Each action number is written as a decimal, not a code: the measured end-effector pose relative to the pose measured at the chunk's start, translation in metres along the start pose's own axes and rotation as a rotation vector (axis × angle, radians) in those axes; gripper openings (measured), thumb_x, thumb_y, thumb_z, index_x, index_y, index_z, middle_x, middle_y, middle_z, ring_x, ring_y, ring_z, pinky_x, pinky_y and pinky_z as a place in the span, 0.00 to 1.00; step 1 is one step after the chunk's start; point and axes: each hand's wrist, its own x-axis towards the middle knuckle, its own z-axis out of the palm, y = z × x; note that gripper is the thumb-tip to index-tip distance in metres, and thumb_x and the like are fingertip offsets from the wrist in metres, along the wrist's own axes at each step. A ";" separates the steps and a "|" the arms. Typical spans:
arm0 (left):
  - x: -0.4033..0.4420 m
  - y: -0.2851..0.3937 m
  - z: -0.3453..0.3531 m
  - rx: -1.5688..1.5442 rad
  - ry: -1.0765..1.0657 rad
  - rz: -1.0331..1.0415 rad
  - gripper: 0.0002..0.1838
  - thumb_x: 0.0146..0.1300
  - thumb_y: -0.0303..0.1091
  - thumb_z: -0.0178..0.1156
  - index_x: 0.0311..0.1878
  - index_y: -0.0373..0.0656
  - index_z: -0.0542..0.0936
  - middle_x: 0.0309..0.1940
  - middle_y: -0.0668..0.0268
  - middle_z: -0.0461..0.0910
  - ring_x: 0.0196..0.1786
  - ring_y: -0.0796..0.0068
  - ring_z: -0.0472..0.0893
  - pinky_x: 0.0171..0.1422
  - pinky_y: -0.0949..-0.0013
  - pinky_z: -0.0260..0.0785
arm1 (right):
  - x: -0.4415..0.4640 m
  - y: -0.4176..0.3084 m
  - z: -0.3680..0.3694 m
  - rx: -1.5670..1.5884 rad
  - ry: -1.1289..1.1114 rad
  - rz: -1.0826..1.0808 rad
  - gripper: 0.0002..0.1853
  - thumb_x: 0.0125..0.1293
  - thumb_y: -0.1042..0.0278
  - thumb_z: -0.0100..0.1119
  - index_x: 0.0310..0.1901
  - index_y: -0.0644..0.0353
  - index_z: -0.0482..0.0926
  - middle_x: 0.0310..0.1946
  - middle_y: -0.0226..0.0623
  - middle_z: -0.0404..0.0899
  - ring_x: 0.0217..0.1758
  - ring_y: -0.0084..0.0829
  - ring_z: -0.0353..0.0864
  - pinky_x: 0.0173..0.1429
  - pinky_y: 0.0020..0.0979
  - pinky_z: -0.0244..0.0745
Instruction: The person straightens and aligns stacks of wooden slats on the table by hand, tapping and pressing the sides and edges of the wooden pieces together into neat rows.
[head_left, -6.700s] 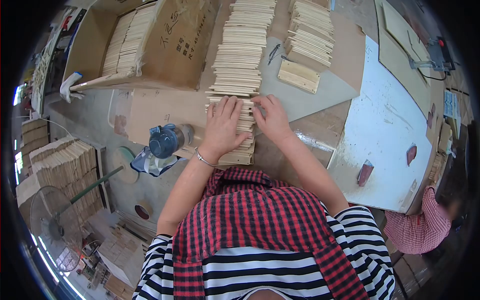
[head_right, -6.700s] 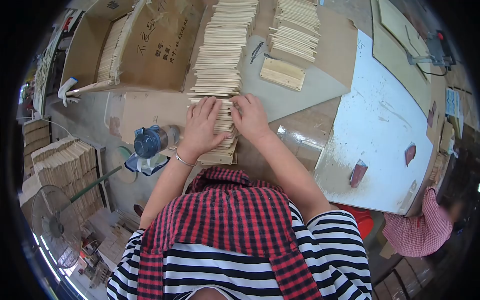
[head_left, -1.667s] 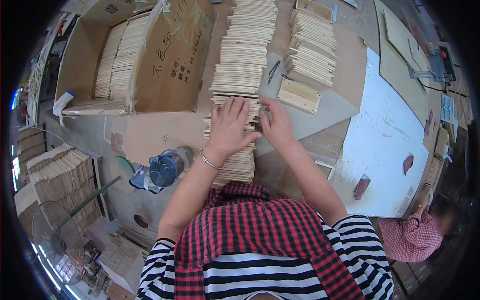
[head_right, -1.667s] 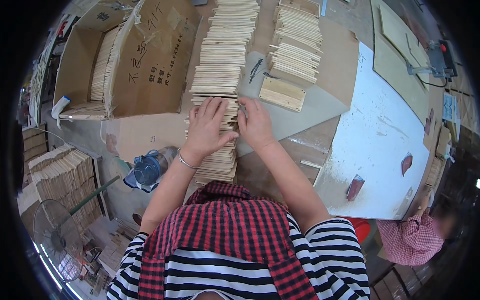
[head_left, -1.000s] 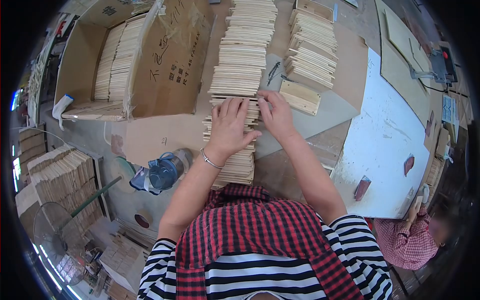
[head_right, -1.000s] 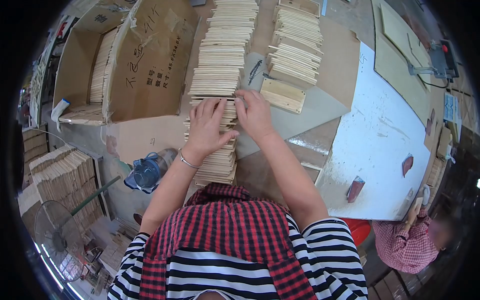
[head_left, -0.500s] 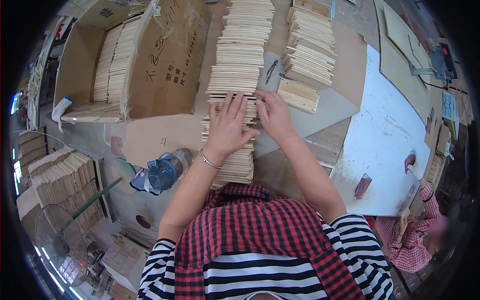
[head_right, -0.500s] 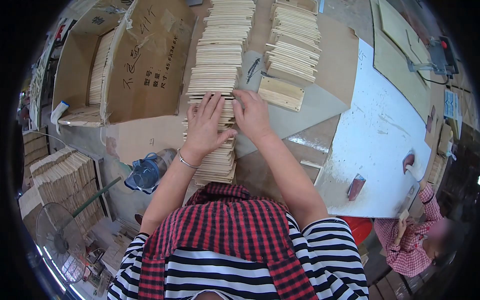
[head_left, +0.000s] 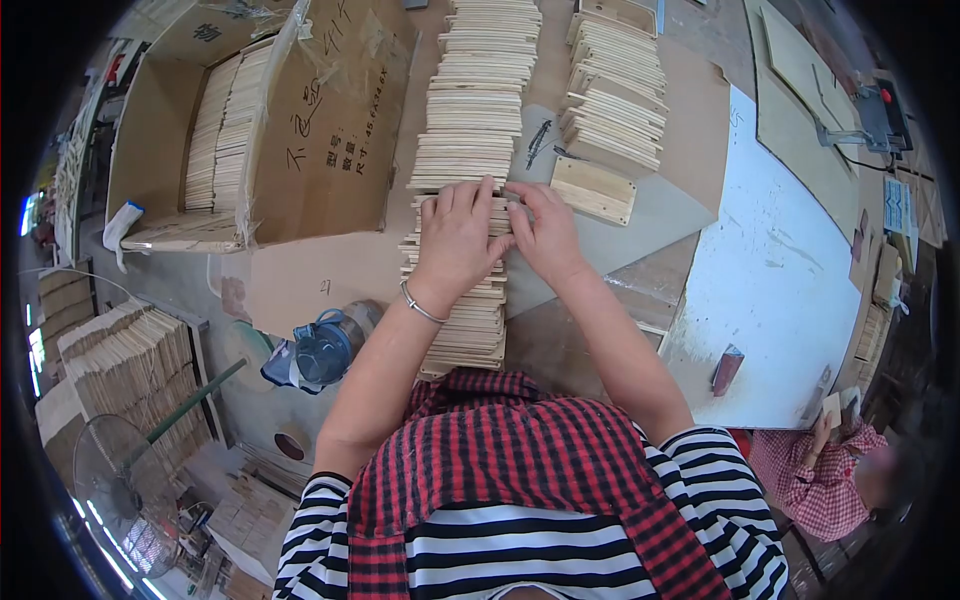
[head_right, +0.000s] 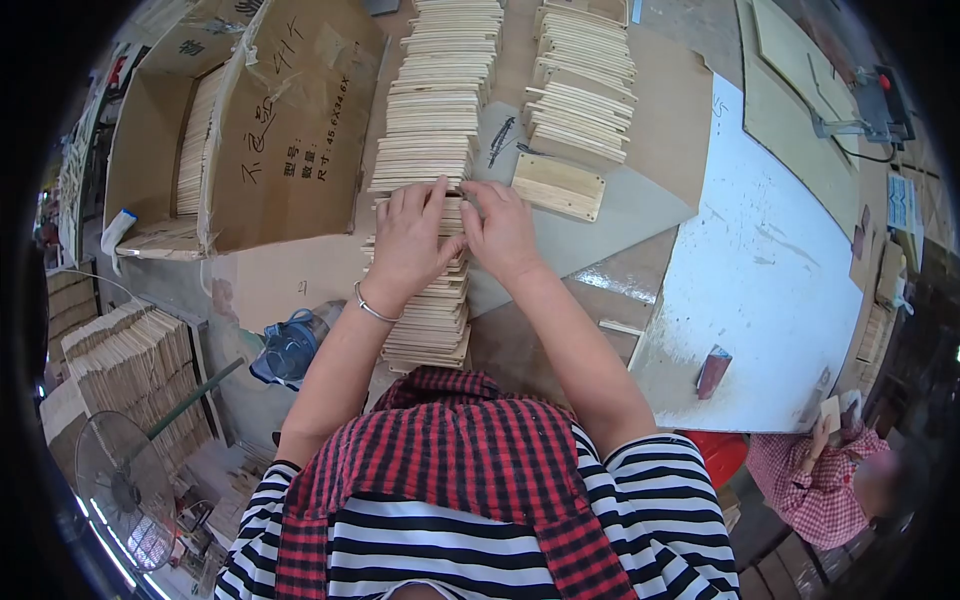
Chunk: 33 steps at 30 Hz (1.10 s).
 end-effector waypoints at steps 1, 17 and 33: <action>0.001 0.000 0.000 0.011 -0.005 -0.002 0.43 0.49 0.50 0.70 0.65 0.37 0.69 0.52 0.61 0.72 0.57 0.61 0.70 0.57 0.57 0.60 | 0.000 0.000 0.000 0.000 0.001 0.001 0.12 0.63 0.66 0.58 0.48 0.56 0.81 0.45 0.37 0.81 0.50 0.42 0.77 0.54 0.41 0.69; -0.008 -0.003 0.002 -0.004 0.049 0.020 0.38 0.51 0.51 0.69 0.63 0.39 0.73 0.54 0.58 0.72 0.59 0.57 0.69 0.61 0.53 0.59 | -0.002 0.002 -0.006 -0.044 -0.055 -0.013 0.13 0.63 0.65 0.58 0.49 0.54 0.81 0.44 0.36 0.81 0.49 0.40 0.77 0.55 0.41 0.67; -0.007 -0.008 0.008 0.020 0.025 0.053 0.40 0.52 0.53 0.68 0.64 0.37 0.71 0.70 0.56 0.64 0.73 0.56 0.61 0.70 0.46 0.51 | 0.000 -0.006 -0.004 -0.193 0.015 -0.093 0.17 0.62 0.66 0.57 0.54 0.54 0.79 0.45 0.35 0.79 0.51 0.38 0.76 0.54 0.41 0.65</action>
